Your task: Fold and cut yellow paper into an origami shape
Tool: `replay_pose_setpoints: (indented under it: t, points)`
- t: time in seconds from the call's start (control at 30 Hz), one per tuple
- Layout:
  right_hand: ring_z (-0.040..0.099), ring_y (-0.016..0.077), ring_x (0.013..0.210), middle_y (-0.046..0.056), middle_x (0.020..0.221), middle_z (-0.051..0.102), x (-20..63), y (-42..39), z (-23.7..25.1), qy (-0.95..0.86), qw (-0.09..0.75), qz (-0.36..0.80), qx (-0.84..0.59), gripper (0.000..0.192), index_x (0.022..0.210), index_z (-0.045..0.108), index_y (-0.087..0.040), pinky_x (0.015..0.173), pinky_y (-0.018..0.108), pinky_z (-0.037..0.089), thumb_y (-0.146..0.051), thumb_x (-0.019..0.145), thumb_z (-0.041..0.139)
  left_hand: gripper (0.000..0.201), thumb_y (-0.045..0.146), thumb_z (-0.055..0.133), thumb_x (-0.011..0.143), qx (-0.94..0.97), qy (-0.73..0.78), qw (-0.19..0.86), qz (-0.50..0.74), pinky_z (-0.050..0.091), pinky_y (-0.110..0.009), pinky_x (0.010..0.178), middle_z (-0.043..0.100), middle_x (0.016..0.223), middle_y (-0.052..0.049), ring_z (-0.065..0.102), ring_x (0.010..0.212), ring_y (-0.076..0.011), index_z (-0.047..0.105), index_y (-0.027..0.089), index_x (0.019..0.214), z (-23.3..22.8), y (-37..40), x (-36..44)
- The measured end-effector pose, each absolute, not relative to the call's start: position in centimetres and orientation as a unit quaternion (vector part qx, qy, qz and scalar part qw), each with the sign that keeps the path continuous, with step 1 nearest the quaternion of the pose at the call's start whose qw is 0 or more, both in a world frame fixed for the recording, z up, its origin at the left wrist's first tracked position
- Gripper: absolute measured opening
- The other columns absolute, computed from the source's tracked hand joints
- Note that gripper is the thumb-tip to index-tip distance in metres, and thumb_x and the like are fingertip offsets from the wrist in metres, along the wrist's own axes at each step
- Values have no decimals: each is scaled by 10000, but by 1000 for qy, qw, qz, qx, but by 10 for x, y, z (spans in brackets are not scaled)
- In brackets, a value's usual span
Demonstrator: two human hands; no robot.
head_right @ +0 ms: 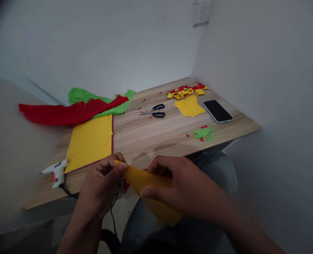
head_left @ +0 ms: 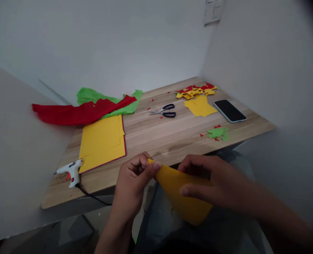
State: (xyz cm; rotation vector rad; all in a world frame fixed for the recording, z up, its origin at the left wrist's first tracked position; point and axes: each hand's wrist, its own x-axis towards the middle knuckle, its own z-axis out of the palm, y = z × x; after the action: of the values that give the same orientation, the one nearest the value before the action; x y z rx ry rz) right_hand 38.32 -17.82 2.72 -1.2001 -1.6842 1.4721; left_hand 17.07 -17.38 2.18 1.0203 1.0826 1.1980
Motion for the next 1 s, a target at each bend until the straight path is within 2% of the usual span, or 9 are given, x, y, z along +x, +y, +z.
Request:
replay_pose_setpoints:
  t: [0.03, 0.1, 0.2, 0.3, 0.53, 0.8, 1.0]
  points:
    - [611, 152, 657, -15, 723, 700, 380, -178, 29, -653, 291, 509, -480, 138, 764, 705, -237, 588, 257, 426, -360, 770, 769, 318, 233, 789, 752, 416, 458, 583, 527, 389, -167, 536, 483, 685, 56, 444, 582, -63, 511, 172, 610, 23, -173, 172]
    - [567, 134, 581, -24, 638, 677, 372, -178, 29, -668, 286, 475, -496, 162, 694, 695, -229, 532, 253, 379, -332, 819, 711, 291, 220, 797, 737, 382, 453, 590, 548, 405, -161, 535, 506, 701, 64, 454, 557, -51, 524, 179, 646, 25, -173, 175]
    - [561, 132, 583, -23, 638, 683, 365, -176, 25, -653, 301, 501, -482, 183, 700, 711, -227, 520, 252, 366, -332, 846, 680, 197, 248, 810, 734, 373, 461, 608, 528, 437, -166, 543, 603, 760, 47, 529, 578, -62, 639, 208, 823, 26, -172, 174]
    - [549, 129, 583, -28, 625, 664, 363, -173, 23, -628, 316, 531, -473, 190, 681, 705, -223, 516, 250, 357, -326, 840, 685, 283, 268, 834, 714, 386, 476, 613, 499, 478, -176, 599, 684, 811, 7, 605, 666, -94, 708, 217, 963, 24, -172, 170]
    - [518, 127, 575, -23, 619, 653, 361, -171, 17, -612, 305, 558, -471, 179, 676, 705, -224, 509, 249, 347, -317, 827, 681, 223, 336, 852, 681, 380, 519, 598, 479, 464, -187, 572, 666, 685, 0, 573, 616, -98, 778, 187, 829, 17, -172, 167]
    - [550, 136, 617, -19, 658, 675, 356, -168, 13, -598, 298, 579, -467, 149, 696, 700, -219, 550, 254, 374, -279, 824, 653, 219, 398, 822, 727, 365, 522, 587, 499, 454, -165, 562, 706, 819, -13, 560, 632, -76, 786, 202, 818, 13, -169, 168]
    - [575, 135, 629, -24, 678, 691, 356, -169, 12, -597, 308, 581, -461, 124, 713, 707, -218, 562, 251, 379, -243, 823, 655, 295, 437, 806, 726, 364, 530, 587, 492, 456, -192, 527, 670, 704, -14, 553, 571, -92, 787, 177, 865, 14, -171, 168]
